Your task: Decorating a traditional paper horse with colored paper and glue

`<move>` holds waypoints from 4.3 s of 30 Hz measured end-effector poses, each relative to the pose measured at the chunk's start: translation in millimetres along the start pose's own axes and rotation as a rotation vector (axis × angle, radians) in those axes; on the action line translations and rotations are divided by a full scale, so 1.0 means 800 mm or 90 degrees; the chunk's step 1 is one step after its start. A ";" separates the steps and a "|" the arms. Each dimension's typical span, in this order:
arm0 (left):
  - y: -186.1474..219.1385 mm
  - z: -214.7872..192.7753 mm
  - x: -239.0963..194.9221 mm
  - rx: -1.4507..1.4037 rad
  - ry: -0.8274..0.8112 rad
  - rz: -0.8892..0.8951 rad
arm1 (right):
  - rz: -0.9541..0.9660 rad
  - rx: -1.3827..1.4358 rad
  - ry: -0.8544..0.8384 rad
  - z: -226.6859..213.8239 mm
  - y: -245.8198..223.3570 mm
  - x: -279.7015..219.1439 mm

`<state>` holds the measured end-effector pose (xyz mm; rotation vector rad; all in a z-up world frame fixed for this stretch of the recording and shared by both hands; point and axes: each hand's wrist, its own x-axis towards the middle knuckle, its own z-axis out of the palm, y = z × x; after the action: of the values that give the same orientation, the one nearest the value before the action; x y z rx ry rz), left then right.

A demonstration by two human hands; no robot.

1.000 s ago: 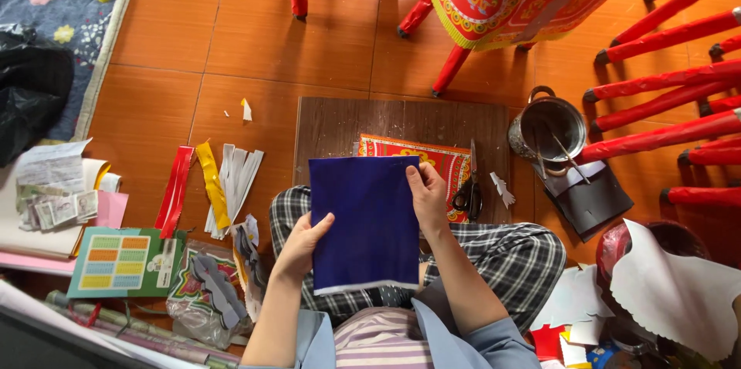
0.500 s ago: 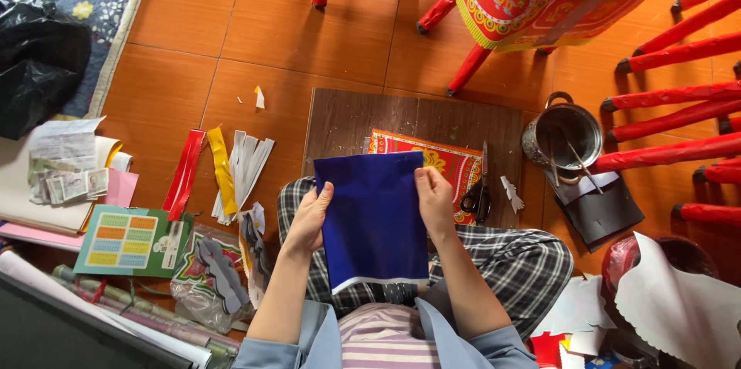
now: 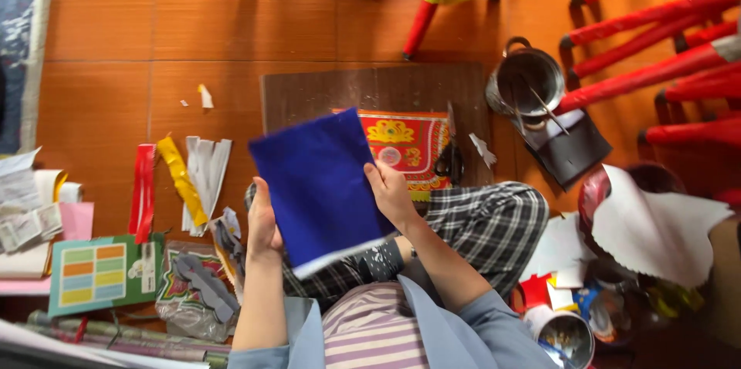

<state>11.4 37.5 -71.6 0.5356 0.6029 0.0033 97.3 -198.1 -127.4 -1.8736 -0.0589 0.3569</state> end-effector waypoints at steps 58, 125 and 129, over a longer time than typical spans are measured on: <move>0.043 0.002 -0.026 0.221 0.206 0.277 | -0.059 -0.105 -0.030 -0.087 -0.055 0.023; 0.096 0.005 -0.094 -0.075 0.218 0.245 | -0.001 -0.392 -0.178 0.013 0.034 0.052; 0.090 0.009 -0.092 -0.093 0.207 0.245 | 0.060 -0.429 -0.183 0.001 0.072 0.075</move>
<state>-34.4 84.8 7.8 0.5058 0.8004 0.5033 146.1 -203.3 -194.4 -2.4785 -0.3179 0.7381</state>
